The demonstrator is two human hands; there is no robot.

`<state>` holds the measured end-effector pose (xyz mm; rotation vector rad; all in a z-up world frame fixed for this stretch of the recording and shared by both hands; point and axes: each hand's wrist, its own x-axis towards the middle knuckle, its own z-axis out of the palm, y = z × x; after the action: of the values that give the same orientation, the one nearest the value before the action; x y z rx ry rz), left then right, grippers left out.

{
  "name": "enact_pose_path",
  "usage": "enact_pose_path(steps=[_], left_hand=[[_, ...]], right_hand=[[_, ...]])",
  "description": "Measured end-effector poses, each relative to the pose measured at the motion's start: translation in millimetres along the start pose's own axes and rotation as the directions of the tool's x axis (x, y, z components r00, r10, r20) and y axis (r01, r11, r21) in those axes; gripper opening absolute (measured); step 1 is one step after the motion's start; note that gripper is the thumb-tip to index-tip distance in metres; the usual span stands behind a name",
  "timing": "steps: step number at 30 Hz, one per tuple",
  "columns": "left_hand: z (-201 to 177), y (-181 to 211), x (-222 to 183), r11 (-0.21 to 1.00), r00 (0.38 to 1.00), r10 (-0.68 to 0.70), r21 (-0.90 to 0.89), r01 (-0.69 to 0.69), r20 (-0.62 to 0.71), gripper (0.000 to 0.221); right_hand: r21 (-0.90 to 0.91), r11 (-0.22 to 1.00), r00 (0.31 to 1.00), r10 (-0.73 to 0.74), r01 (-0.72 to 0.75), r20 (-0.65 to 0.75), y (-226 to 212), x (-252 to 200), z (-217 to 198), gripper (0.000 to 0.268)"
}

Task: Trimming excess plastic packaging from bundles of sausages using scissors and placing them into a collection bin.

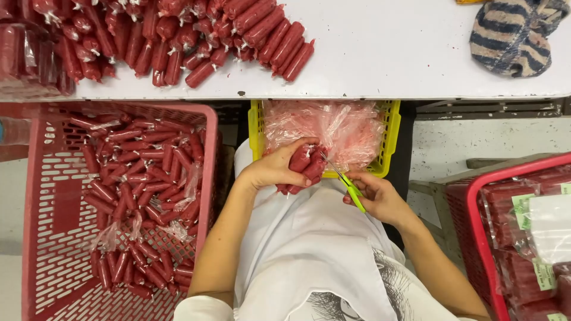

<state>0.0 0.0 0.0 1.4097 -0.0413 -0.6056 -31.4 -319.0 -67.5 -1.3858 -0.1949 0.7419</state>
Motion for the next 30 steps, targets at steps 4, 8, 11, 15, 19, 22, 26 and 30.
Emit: enact_pose_path(steps=[4,8,11,15,19,22,26,30], left_hand=[[-5.7,11.0,0.0,0.985,0.995,-0.085,0.158,0.075,0.059,0.099],[-12.3,5.0,4.2,0.970,0.991,-0.122,0.220,0.107,0.055,0.098],[-7.3,3.3,2.8,0.961,0.985,-0.165,0.232,0.150,0.047,0.098],[10.9,48.1,-12.2,0.943,0.978,-0.208,0.268,0.198,0.011,0.098],[14.6,56.3,-10.0,0.917,0.972,-0.232,0.340,0.209,0.027,0.098],[15.1,57.9,-8.0,0.869,0.962,-0.271,0.438,0.229,0.035,0.098],[18.5,65.8,-5.2,0.786,0.941,-0.338,0.562,0.260,0.037,0.093],[21.2,70.9,-4.2,0.752,0.931,-0.364,0.596,0.281,0.020,0.092]], right_hand=[[0.037,0.999,0.999,0.026,-0.027,0.025,4.7,-3.2,-4.2,0.057],[0.082,0.995,0.998,0.060,-0.061,0.015,-1.8,-8.0,-2.6,0.057],[0.064,0.995,0.997,0.075,-0.074,-0.012,-0.5,-12.6,-4.1,0.057],[-0.237,0.965,0.991,0.087,-0.109,-0.100,-0.7,-13.1,-7.9,0.061],[-0.292,0.951,0.985,0.058,-0.105,-0.166,-23.5,-7.0,7.3,0.061],[-0.235,0.968,0.983,0.043,-0.086,-0.181,-21.7,-1.1,9.8,0.061],[-0.051,0.995,0.985,0.072,-0.081,-0.159,18.0,-1.2,-2.6,0.058],[0.002,0.995,0.988,0.097,-0.097,-0.123,10.6,-5.4,-4.6,0.053]])
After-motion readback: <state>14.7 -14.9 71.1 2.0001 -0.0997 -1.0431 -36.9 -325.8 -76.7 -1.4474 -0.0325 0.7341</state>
